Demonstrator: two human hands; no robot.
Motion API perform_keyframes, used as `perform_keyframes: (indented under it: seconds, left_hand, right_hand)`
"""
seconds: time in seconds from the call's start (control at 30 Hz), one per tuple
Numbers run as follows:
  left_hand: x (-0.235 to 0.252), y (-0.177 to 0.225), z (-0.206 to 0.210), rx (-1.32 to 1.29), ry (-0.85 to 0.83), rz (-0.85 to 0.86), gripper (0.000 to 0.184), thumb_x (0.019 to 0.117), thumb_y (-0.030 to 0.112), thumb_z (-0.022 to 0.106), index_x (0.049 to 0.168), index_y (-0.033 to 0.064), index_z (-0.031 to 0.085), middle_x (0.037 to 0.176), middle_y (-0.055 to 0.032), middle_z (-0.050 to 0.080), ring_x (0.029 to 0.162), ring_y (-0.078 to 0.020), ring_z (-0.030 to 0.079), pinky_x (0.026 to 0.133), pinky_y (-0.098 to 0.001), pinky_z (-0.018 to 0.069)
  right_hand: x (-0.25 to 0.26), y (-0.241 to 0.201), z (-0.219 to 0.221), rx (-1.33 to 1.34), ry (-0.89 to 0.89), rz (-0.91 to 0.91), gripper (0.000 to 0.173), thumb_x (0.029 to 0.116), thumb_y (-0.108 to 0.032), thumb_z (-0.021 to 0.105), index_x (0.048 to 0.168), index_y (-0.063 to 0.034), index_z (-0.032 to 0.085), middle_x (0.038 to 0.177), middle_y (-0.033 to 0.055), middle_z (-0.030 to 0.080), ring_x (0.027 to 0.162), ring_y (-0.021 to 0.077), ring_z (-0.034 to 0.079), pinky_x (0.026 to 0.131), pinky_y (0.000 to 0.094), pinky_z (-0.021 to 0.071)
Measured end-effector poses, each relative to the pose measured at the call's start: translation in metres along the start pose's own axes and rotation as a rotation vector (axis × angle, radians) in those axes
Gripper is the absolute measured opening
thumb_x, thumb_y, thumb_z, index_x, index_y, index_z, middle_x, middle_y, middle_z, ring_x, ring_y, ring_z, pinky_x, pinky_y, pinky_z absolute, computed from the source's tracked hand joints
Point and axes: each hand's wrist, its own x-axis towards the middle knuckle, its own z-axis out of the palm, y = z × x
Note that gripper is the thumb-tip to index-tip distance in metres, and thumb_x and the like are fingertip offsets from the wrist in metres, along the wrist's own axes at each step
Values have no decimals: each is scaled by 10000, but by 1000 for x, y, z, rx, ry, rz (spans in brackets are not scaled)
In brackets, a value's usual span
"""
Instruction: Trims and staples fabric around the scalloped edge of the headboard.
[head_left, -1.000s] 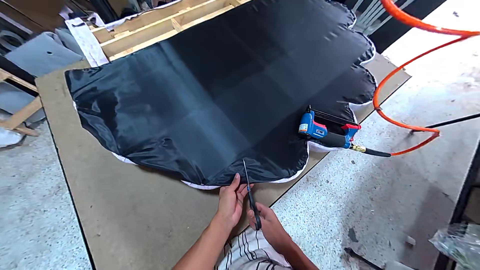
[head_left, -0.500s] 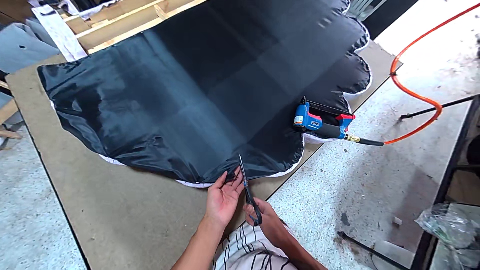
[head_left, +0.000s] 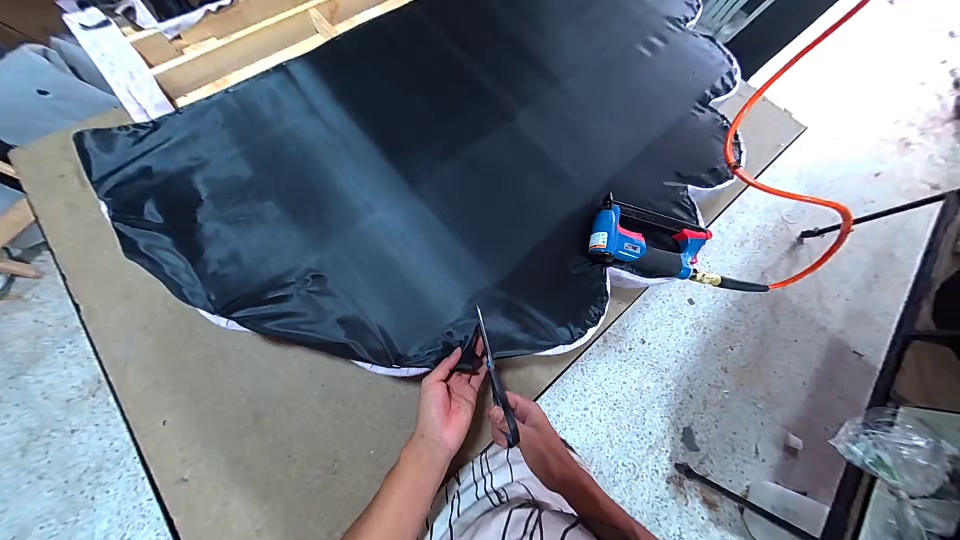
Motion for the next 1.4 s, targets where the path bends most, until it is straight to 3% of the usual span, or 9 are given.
perform_keyframes:
  seconds: [0.17,0.4,0.6,0.7,0.77,0.87,0.97,1.13,1.4]
  left_hand:
    - [0,0,-5,13,-24,4,398,1090,159,417,1419,-46,506,1410,-260,587,1280,-364,608,1110,-482,475]
    - [2,-11,-16,512,111,312,323,1050,134,583,1224,-139,581,1134,-285,719,1037,-404,731,962,-526,598]
    - [-26,16,-32,1299,103,277,257,1027,252,641,1089,17,725,935,-86,786,778,-245,777,731,-413,685]
    - [-51,28,-18,1747,-16,788,229,1017,367,627,1059,208,786,902,110,764,782,-11,721,736,-253,644]
    - [-55,39,7,1807,-104,1176,201,1006,325,648,1075,198,787,968,86,750,885,-19,714,797,-262,636]
    - [-41,59,61,1892,-299,1437,176,984,243,687,1109,168,786,1111,32,732,1054,-85,686,918,-300,599]
    - [-2,72,103,2150,-760,1326,222,1003,284,669,1176,192,773,1239,16,702,1238,-156,616,1071,-377,517]
    - [68,73,124,2388,-1478,1076,259,957,322,717,1157,171,779,1181,-34,695,1250,-216,592,1112,-376,474]
    - [89,78,116,2136,-1628,1092,236,1012,316,638,993,166,819,1051,28,744,1155,-159,648,1070,-352,500]
  right_hand:
    - [0,4,2,-24,-4,-9,443,994,-478,653,995,-36,618,703,78,587,617,197,585,615,365,522]
    - [-25,28,-22,-209,-16,-125,332,1017,-410,643,1025,-78,636,801,65,637,680,197,621,624,381,551]
    - [-59,59,-85,-884,331,-295,248,932,-241,706,1163,-153,688,1291,51,618,1205,196,597,991,395,557]
    - [-34,45,-80,-1172,342,-245,297,945,-287,665,1202,-148,714,1439,84,567,1351,297,509,1083,533,466]
    - [-16,32,-68,-1336,321,-204,354,986,-313,595,1265,-121,700,1543,104,499,1468,328,403,1161,562,381]
    - [-15,6,-49,-1397,439,-385,303,1028,-292,516,1105,-125,757,1317,44,677,1291,212,602,1089,398,505]
    - [-21,-35,-34,-1208,547,-685,208,1027,-262,595,1090,-156,762,1064,19,718,1024,166,687,897,360,586]
    - [18,-76,-39,-1108,586,-657,315,985,-382,682,1183,-146,752,1124,35,681,1085,165,655,939,337,576]
    - [46,-65,-33,-1026,628,-685,202,970,-324,708,944,-136,778,973,-1,683,994,149,648,895,321,558]
